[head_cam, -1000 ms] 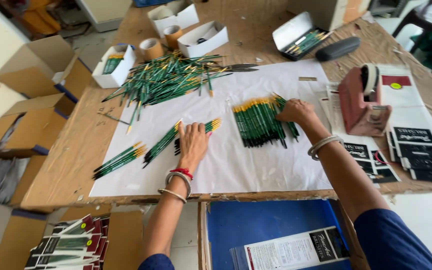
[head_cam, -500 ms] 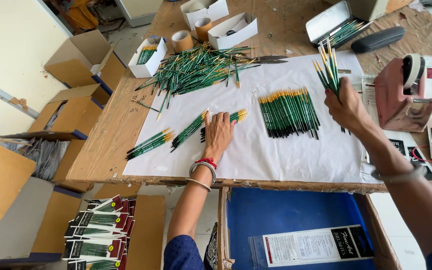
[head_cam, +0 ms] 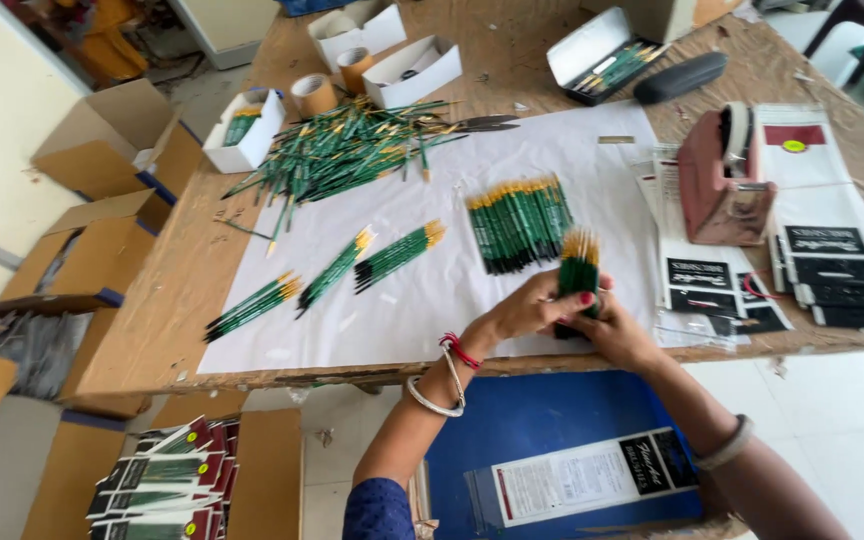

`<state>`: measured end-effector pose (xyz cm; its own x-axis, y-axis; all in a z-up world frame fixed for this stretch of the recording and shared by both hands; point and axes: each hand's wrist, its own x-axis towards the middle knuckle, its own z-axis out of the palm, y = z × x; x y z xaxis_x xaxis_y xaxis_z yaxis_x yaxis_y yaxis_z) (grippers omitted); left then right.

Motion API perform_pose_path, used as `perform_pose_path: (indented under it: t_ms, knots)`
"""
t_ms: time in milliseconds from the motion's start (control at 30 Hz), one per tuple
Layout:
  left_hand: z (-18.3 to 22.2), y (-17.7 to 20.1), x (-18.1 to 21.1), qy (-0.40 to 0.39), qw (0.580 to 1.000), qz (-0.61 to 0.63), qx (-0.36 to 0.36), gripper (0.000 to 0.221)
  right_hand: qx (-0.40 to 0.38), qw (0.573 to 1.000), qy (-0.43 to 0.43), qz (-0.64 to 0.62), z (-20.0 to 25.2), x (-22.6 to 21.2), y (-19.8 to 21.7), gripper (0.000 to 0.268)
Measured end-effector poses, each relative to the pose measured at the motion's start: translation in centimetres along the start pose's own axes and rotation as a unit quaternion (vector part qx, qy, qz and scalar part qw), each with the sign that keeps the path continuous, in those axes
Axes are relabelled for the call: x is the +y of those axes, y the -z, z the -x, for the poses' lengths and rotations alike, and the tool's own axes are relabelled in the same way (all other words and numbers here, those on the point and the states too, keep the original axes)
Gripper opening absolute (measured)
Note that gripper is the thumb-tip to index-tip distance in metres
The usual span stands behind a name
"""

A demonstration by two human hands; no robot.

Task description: The person sorts paintbrushes into small bundles and places them into plastic sleeves along with a paper insert.

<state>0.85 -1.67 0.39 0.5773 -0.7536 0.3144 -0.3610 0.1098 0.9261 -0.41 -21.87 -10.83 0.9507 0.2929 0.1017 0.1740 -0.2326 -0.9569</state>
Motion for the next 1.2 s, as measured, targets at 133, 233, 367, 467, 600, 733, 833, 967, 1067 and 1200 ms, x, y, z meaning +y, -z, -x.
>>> perform_pose_path:
  t_ms: [133, 233, 367, 467, 600, 733, 833, 967, 1067, 1200]
  knots:
    - [-0.4, -0.4, -0.4, 0.095, 0.995, -0.001, 0.035, 0.026, -0.007, 0.997, -0.003, -0.081, 0.8, -3.0, 0.0, 0.019]
    - [-0.3, -1.1, -0.2, 0.014, 0.997, -0.034, 0.067, 0.020, -0.019, 0.992, -0.015, -0.124, 1.2, -4.5, -0.1, 0.024]
    - [-0.1, -1.8, 1.5, -0.028, 0.995, -0.034, 0.094, 0.022, -0.074, 0.988, -0.049, -0.125, 0.9, -3.0, -0.4, 0.026]
    - [0.2, -1.9, 1.1, -0.022, 0.994, -0.020, 0.103, 0.022, -0.083, 0.988, -0.036, -0.121, 1.1, -3.6, -0.6, 0.035]
    - [0.7, -1.9, 0.4, 0.017, 0.990, -0.016, 0.138, 0.019, -0.053, 0.984, -0.038, -0.164, 1.2, -4.6, -1.0, 0.065]
    - [0.8, -1.8, 0.2, 0.044, 0.987, -0.033, 0.154, 0.021, -0.033, 0.984, -0.037, -0.172, 1.0, -5.1, -1.1, 0.068]
    - [1.0, -1.5, 0.9, 0.018, 0.987, -0.008, 0.159, 0.029, -0.059, 0.990, -0.021, -0.130, 1.0, -6.5, -0.6, 0.039]
    - [1.1, -0.9, 1.6, -0.034, 0.947, 0.064, 0.312, 0.030, -0.111, 0.976, -0.022, -0.184, 1.4, -10.2, -0.1, 0.020]
    - [1.6, -1.0, 0.4, -0.058, 0.925, 0.051, 0.371, 0.028, -0.117, 0.968, -0.023, -0.220, 1.4, -10.2, -0.3, 0.022]
    - [1.6, -1.7, 0.5, -0.060, 0.927, -0.016, 0.369, 0.027, -0.116, 0.966, -0.031, -0.230, 1.3, -9.6, -0.4, 0.024]
